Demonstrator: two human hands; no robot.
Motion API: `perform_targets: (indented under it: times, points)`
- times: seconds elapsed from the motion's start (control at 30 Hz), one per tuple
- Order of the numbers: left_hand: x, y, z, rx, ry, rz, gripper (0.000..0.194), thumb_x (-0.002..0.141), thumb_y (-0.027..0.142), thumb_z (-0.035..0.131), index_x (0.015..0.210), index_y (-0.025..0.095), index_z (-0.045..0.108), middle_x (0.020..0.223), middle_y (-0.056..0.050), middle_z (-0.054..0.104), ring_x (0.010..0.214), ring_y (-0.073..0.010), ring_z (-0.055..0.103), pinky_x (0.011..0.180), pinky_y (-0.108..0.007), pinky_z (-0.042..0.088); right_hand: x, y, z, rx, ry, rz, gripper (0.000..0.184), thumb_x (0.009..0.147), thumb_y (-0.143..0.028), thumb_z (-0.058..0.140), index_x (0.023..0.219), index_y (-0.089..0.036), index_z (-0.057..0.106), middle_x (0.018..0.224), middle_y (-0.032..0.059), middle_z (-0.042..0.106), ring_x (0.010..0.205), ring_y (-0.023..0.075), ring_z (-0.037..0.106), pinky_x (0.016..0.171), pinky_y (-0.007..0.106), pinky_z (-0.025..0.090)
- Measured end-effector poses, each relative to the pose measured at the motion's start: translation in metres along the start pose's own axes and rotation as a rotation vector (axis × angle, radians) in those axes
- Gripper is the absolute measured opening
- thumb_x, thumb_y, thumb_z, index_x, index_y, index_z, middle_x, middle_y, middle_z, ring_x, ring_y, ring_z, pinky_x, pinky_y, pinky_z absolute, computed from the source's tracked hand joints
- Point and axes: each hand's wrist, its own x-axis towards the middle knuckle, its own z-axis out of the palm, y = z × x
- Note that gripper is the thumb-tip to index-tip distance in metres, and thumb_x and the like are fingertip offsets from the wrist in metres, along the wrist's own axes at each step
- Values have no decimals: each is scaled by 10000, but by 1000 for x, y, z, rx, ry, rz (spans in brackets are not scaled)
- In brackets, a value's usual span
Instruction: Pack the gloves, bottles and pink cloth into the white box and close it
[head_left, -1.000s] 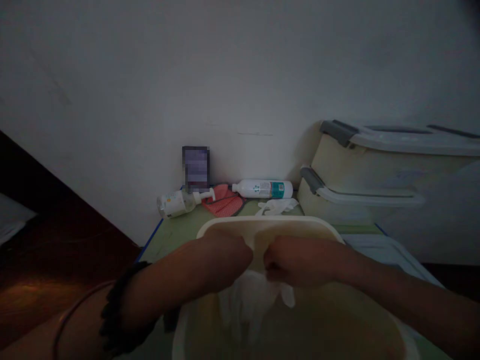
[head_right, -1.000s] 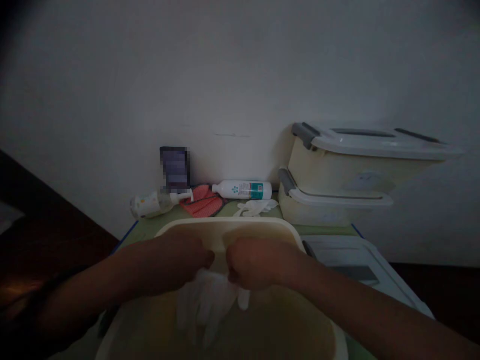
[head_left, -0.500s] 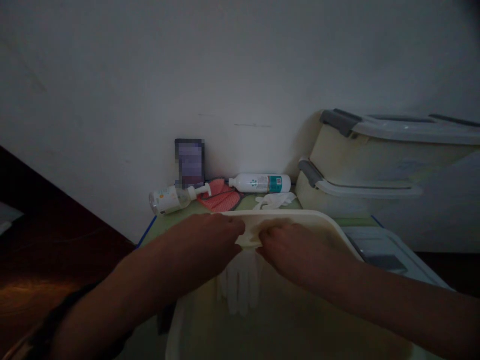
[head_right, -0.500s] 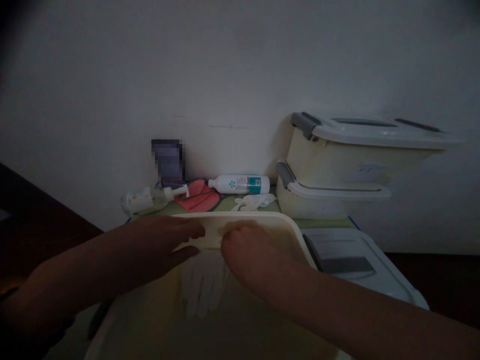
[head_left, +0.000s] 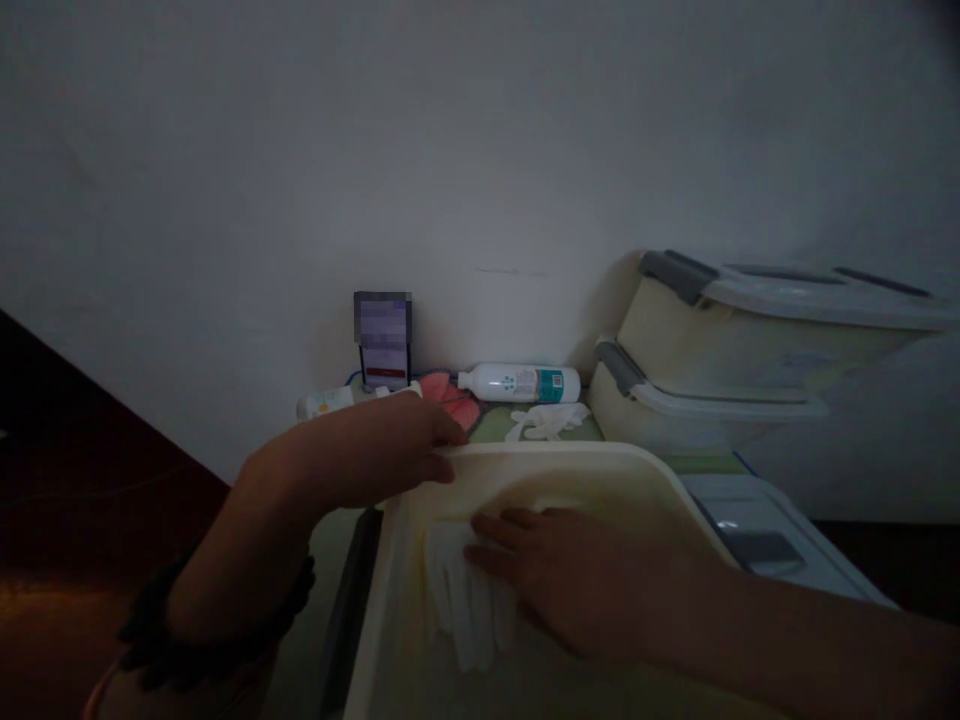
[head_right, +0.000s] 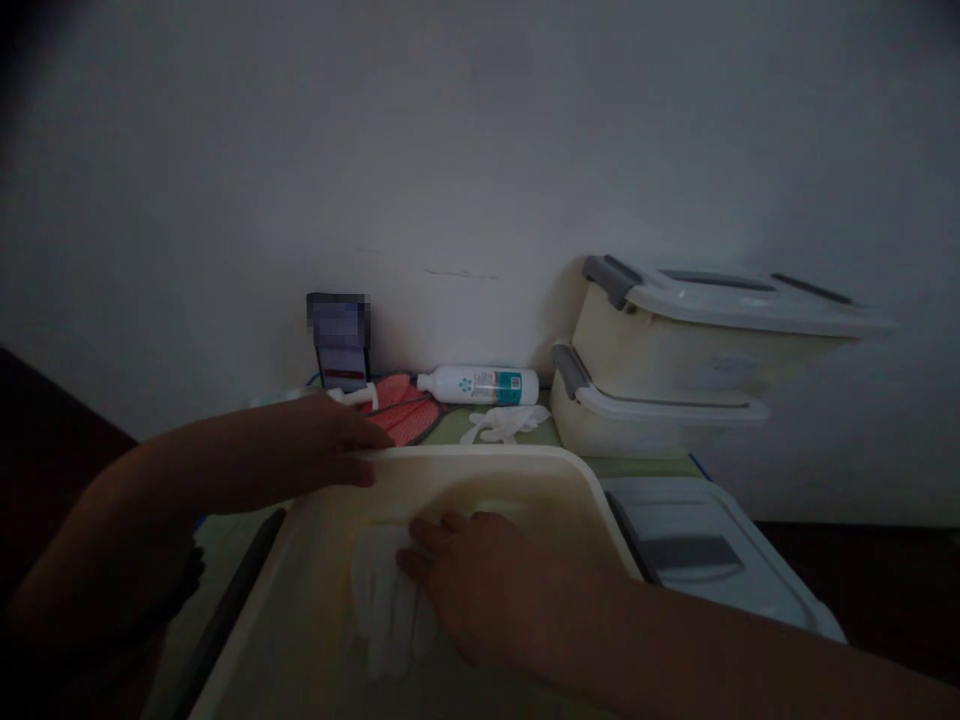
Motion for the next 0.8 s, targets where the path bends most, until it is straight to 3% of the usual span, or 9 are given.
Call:
perform_targets:
  times: [0.13,0.27,0.37,0.47,0.6,0.8]
  points:
    - [-9,-15,2,-99,33,-5,206,804,246,533,875,207,723,821,-22,722,688,-168,629,586,-233,397,-9,2,-28,74,-57,103,351,820,-210,573,1157,-163,655,1138,136,683,972,273,666,802,377,530]
    - [-18,-26,-1,-113,49,-16,185,802,256,546,850,226,722,833,-10,726,727,-172,641,609,-228,401,-26,8,-61,270,127,114,317,921,-296,468,1183,-219,630,1138,71,690,1028,215,637,872,344,486]
    - [-20,-23,-3,-83,37,-41,213,830,328,530,833,215,711,811,-16,718,694,-170,637,580,-229,390,-34,26,-71,392,328,89,291,943,-315,443,1137,-223,639,1095,29,701,989,152,634,868,280,469]
    - [-18,-16,-3,-46,50,-36,281,861,393,494,821,202,696,810,-27,708,698,-173,633,572,-232,387,-34,53,-63,468,442,203,321,951,-346,414,1156,-197,610,1073,46,694,936,141,641,785,254,497]
    - [-16,-11,-1,-31,47,-15,309,884,398,462,824,189,681,814,-34,696,705,-166,628,590,-236,393,-26,86,-43,289,318,471,324,927,-260,419,1141,-105,607,1086,140,679,930,193,648,806,323,505]
    - [-16,-14,2,-54,55,-33,309,874,404,480,800,189,689,797,-27,698,693,-162,632,582,-238,383,-19,111,-22,246,186,493,272,860,-135,444,873,-165,714,1267,117,611,1075,227,620,956,372,450]
